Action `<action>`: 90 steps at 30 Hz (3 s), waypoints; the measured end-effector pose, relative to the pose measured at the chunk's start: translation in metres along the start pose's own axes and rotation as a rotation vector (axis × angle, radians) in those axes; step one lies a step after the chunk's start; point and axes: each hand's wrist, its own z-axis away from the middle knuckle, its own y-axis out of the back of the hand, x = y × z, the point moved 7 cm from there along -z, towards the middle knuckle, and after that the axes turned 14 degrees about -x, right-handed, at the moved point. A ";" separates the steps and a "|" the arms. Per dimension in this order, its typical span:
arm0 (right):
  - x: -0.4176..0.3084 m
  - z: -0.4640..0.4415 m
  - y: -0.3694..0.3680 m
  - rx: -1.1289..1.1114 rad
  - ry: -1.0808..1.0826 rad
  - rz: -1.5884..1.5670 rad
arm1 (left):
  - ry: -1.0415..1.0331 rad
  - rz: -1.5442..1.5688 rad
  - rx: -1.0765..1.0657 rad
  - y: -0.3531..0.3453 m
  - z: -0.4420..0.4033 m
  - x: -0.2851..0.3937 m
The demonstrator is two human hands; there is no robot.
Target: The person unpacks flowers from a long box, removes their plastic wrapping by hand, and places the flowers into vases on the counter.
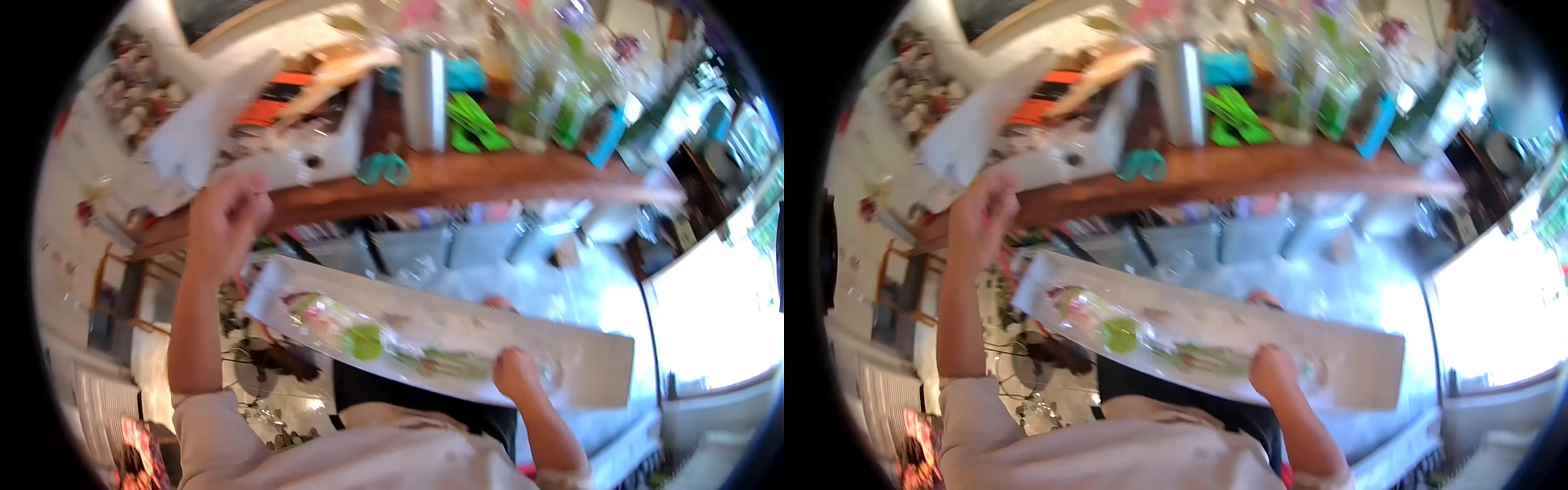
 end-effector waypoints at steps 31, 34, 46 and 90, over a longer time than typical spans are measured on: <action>0.043 0.006 0.014 0.128 -0.183 -0.354 | -0.058 0.027 -1.175 -0.398 0.176 0.138; 0.048 0.006 0.013 0.044 -0.300 -0.400 | -0.025 0.017 -1.237 -0.410 0.162 0.132; 0.009 -0.023 0.027 -0.167 -0.215 0.027 | -0.057 -0.092 -1.223 -0.434 0.172 0.122; 0.081 0.089 0.103 0.251 -0.111 -0.900 | -0.374 0.501 -0.832 -0.419 0.168 0.164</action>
